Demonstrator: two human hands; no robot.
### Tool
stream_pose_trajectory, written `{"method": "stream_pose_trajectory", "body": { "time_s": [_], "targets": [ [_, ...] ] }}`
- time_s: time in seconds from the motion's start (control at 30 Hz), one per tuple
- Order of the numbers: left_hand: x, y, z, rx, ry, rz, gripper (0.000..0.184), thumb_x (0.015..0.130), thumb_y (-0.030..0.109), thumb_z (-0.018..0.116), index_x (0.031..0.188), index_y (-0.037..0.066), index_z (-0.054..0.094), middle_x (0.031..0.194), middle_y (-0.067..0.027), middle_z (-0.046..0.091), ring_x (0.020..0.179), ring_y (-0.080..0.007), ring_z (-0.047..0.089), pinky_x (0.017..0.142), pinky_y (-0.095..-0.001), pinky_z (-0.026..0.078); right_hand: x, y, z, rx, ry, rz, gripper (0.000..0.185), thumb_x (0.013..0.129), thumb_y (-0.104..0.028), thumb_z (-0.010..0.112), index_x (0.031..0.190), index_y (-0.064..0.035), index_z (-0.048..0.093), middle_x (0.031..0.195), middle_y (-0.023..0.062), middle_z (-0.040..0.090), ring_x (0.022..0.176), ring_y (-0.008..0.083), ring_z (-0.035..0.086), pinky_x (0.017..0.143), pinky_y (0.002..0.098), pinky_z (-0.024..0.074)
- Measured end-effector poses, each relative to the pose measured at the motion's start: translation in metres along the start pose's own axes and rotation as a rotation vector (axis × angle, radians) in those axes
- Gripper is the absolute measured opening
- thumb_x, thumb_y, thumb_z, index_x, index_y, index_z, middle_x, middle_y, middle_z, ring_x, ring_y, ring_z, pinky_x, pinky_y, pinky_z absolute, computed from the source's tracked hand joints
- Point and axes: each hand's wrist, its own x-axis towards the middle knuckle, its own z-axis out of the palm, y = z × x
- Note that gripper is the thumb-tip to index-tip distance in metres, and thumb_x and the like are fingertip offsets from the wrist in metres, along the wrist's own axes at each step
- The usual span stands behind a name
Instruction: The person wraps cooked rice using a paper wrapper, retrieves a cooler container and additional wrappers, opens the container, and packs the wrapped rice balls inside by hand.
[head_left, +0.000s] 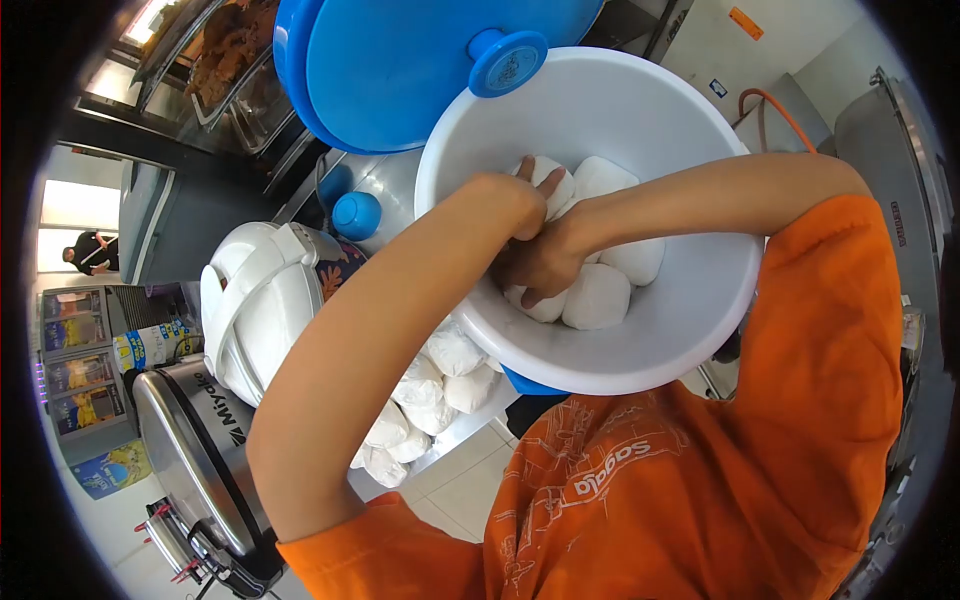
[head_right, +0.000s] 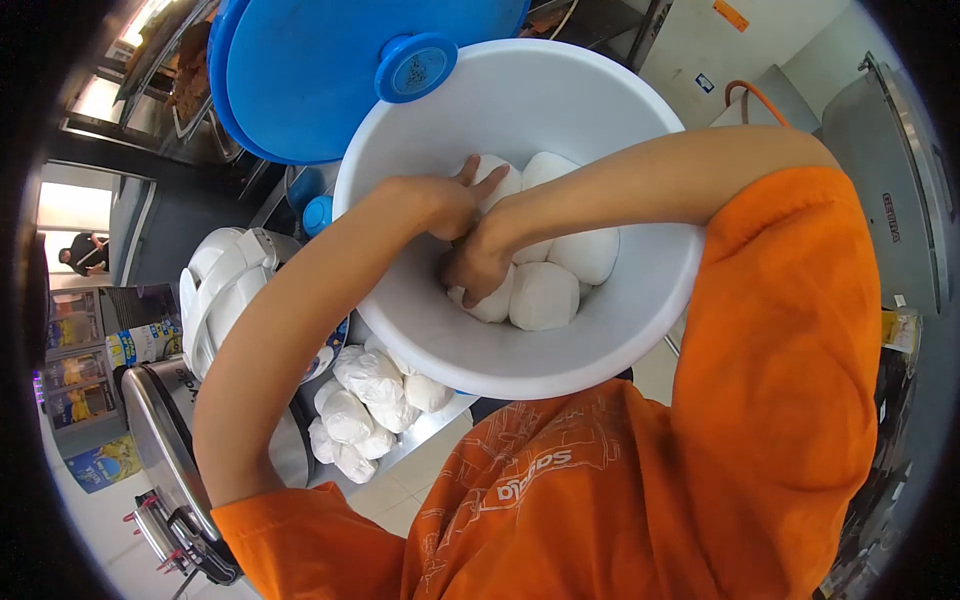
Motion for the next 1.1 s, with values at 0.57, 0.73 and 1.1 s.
{"method": "stream_pose_trajectory", "body": {
  "time_s": [0.57, 0.73, 1.1],
  "targets": [
    [0.0, 0.007, 0.02, 0.336, 0.547, 0.078, 0.079, 0.069, 0.009, 0.061, 0.138, 0.008, 0.022, 0.134, -0.0152, 0.032, 0.123, -0.0294, 0.035, 0.092, -0.0384, 0.038, -0.209, -0.089, -0.037, 0.055, 0.803, 0.272, 0.029, 0.081, -0.017, 0.055, 0.105, 0.0013, 0.055, 0.102, 0.0154, 0.057, 0.099, 0.0321, 0.053, 0.086, 0.0357, 0.0419],
    [0.043, 0.016, 0.025, 0.475, 0.581, 0.152, 0.078, 0.066, 0.016, 0.067, 0.132, -0.002, 0.027, 0.127, -0.0123, 0.039, 0.123, -0.0259, 0.034, 0.094, -0.0357, 0.035, -0.287, -0.071, 0.022, 0.145, 1.276, 0.717, 0.033, 0.081, -0.01, 0.053, 0.112, 0.0004, 0.054, 0.11, 0.0127, 0.057, 0.104, 0.0212, 0.052, 0.092, 0.0314, 0.0358],
    [0.053, 0.002, 0.022, 0.571, 0.722, 0.247, 0.071, 0.056, 0.011, 0.073, 0.118, -0.002, 0.041, 0.114, -0.0099, 0.046, 0.111, -0.0201, 0.045, 0.091, -0.0299, 0.039, -0.305, 0.052, 0.173, 0.694, 1.452, 0.821, 0.034, 0.084, -0.014, 0.055, 0.116, 0.0001, 0.05, 0.111, 0.0113, 0.056, 0.098, 0.0168, 0.053, 0.086, 0.0276, 0.0399]
  ]
}}
